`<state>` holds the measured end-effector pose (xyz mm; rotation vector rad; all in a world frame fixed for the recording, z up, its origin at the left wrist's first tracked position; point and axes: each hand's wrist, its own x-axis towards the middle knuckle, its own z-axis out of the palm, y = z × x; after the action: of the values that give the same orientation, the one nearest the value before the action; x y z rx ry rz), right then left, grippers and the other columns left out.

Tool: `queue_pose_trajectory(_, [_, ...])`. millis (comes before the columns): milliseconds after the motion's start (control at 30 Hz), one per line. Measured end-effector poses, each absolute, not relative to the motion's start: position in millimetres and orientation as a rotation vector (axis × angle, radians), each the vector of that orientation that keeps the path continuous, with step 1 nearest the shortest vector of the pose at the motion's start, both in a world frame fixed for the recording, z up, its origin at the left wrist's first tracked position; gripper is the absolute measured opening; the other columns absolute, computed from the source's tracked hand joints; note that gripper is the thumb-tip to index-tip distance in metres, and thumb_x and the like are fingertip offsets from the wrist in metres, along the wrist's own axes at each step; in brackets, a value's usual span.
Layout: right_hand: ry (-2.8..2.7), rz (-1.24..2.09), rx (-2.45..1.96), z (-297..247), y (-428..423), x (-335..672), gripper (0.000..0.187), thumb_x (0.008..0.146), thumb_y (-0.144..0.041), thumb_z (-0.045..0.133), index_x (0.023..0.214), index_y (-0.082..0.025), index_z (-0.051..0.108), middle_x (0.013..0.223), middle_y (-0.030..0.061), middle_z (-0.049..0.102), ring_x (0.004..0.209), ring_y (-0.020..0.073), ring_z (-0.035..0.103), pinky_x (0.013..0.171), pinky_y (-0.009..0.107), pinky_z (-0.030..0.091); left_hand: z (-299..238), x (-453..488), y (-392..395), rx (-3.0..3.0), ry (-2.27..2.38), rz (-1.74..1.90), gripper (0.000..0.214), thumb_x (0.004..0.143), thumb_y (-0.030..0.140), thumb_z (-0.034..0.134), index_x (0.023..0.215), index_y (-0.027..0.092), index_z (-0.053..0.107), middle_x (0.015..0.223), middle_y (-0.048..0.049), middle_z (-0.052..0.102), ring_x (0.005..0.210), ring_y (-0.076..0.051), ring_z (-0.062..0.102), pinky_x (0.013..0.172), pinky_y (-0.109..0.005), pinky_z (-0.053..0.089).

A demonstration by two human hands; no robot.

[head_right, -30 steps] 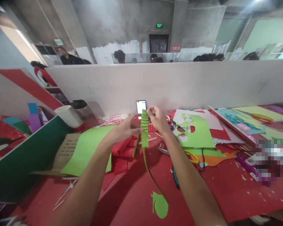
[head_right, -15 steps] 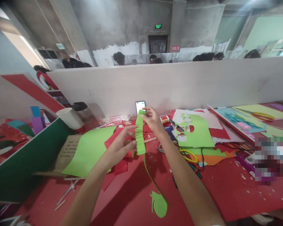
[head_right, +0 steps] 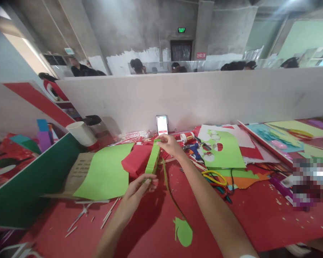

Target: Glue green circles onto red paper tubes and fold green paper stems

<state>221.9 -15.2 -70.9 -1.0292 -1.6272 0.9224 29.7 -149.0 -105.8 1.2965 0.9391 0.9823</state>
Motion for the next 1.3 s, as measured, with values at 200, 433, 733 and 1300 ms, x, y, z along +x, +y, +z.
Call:
queue_pose_trajectory(200, [-1.711, 0.928, -1.119, -92, 8, 219, 0.015, 0.078, -0.022, 0.064, 0.091, -0.015, 0.068, 0.086, 0.0043, 0.071, 0.078, 0.0153, 0.065, 0.072, 0.026, 0.050, -119, 27, -142, 1.317, 1.031, 0.992, 0.031, 0.083, 0.043, 0.059, 0.098, 0.015, 0.062, 0.089, -0.0086, 0.069, 0.072, -0.015, 0.063, 0.071, -0.029, 0.053])
queue_pose_trajectory(433, [-1.751, 0.908, -1.230, -95, 43, 215, 0.013, 0.074, -0.014, 0.068, 0.085, -0.013, 0.073, 0.081, 0.0053, 0.074, 0.074, 0.0156, 0.066, 0.070, 0.025, 0.049, -124, 28, -137, 1.351, 1.122, 1.015, 0.033, 0.081, 0.047, 0.060, 0.093, 0.015, 0.062, 0.086, -0.0083, 0.070, 0.065, -0.014, 0.062, 0.060, -0.026, 0.051])
queue_pose_trajectory(733, [-1.805, 0.851, -1.345, -110, 66, 209, 0.011, 0.072, -0.013, 0.070, 0.081, -0.015, 0.075, 0.081, 0.0049, 0.075, 0.075, 0.0163, 0.067, 0.072, 0.025, 0.049, -126, 29, -135, 1.371, 1.109, 0.993, 0.039, 0.083, 0.047, 0.058, 0.106, 0.015, 0.056, 0.098, -0.0111, 0.070, 0.065, -0.014, 0.063, 0.060, -0.028, 0.052])
queue_pose_trajectory(1300, [-1.853, 0.771, -1.434, -117, 68, 216, 0.012, 0.076, -0.020, 0.067, 0.082, -0.015, 0.077, 0.078, 0.0057, 0.075, 0.070, 0.0170, 0.067, 0.063, 0.023, 0.047, -128, 20, -139, 1.581, 1.262, 0.988, 0.037, 0.088, 0.047, 0.051, 0.105, 0.016, 0.061, 0.086, -0.0067, 0.068, 0.062, -0.015, 0.059, 0.057, -0.026, 0.047])
